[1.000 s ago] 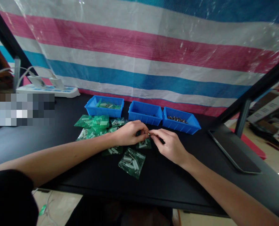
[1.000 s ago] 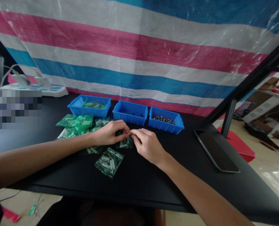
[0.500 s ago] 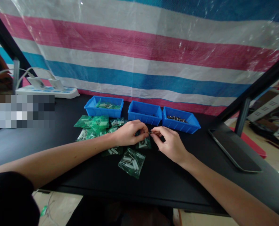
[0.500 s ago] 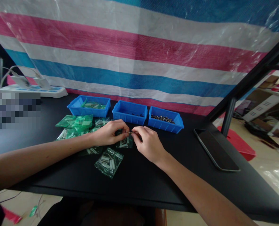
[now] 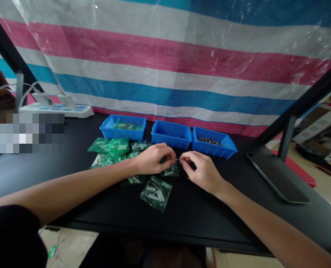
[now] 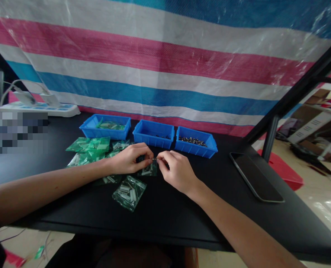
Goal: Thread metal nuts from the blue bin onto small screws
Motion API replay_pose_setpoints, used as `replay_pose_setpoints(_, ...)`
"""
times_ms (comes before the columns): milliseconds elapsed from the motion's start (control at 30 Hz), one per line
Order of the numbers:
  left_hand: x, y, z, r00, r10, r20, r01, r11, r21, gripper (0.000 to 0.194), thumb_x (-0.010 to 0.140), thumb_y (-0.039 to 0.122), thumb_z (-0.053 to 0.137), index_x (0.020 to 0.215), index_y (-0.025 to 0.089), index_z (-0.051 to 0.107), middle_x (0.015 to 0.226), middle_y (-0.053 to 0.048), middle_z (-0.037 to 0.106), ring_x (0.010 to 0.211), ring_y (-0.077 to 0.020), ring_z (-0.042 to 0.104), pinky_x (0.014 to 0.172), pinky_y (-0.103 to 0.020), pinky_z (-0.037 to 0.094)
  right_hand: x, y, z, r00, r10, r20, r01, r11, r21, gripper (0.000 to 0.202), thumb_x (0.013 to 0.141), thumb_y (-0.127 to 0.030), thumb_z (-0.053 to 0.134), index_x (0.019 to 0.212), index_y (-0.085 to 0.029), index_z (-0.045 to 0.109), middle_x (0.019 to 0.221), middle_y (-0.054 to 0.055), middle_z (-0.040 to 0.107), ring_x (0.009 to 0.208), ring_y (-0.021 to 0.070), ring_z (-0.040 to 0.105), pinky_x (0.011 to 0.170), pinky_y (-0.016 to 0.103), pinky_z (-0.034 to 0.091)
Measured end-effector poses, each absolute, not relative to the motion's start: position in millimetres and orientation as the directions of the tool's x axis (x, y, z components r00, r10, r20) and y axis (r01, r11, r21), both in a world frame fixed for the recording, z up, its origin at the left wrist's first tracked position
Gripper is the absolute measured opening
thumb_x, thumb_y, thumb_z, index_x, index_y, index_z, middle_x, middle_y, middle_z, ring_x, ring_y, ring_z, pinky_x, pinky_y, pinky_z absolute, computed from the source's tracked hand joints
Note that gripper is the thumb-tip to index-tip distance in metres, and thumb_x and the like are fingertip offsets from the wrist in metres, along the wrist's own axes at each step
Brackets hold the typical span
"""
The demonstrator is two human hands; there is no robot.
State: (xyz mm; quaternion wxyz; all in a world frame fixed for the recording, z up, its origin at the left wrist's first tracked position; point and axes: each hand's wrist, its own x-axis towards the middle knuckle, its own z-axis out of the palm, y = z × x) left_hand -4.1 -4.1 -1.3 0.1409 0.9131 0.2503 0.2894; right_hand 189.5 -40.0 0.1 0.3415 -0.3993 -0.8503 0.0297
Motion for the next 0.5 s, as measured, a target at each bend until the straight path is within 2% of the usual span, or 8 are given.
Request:
replay_pose_setpoints(200, -2.9, -6.2, -0.1, 0.673, 0.579, 0.461, 0.408, -0.810, 0.422, 0.013, 0.079, 0.022, 0.054, 0.091, 0.016, 0.054, 0.070, 0.000, 0.056, 0.071, -0.0131, 0.053, 0.063, -0.022, 0.042, 189.8, -40.5, -1.3, -0.416, 0.716, 0.560, 0.661, 0.662, -0.355, 0.007, 0.081, -0.015, 0.051, 0.079, -0.017, 0.057, 0.069, 0.003, 0.062, 0.063, 0.0151, 0.059, 0.062, 0.027, 0.048)
replay_pose_setpoints(500, -4.3, -5.2, -0.8, 0.698, 0.569, 0.435, 0.425, -0.818, 0.388, 0.014, 0.082, 0.024, 0.052, 0.092, 0.017, 0.057, 0.071, -0.001, 0.058, 0.073, -0.0137, 0.053, 0.065, -0.022, 0.042, 189.2, -40.9, -2.0, -0.423, 0.710, 0.563, 0.669, 0.664, -0.335, 0.007, 0.081, -0.015, 0.051, 0.081, -0.017, 0.058, 0.069, 0.003, 0.061, 0.063, 0.0148, 0.059, 0.062, 0.026, 0.048)
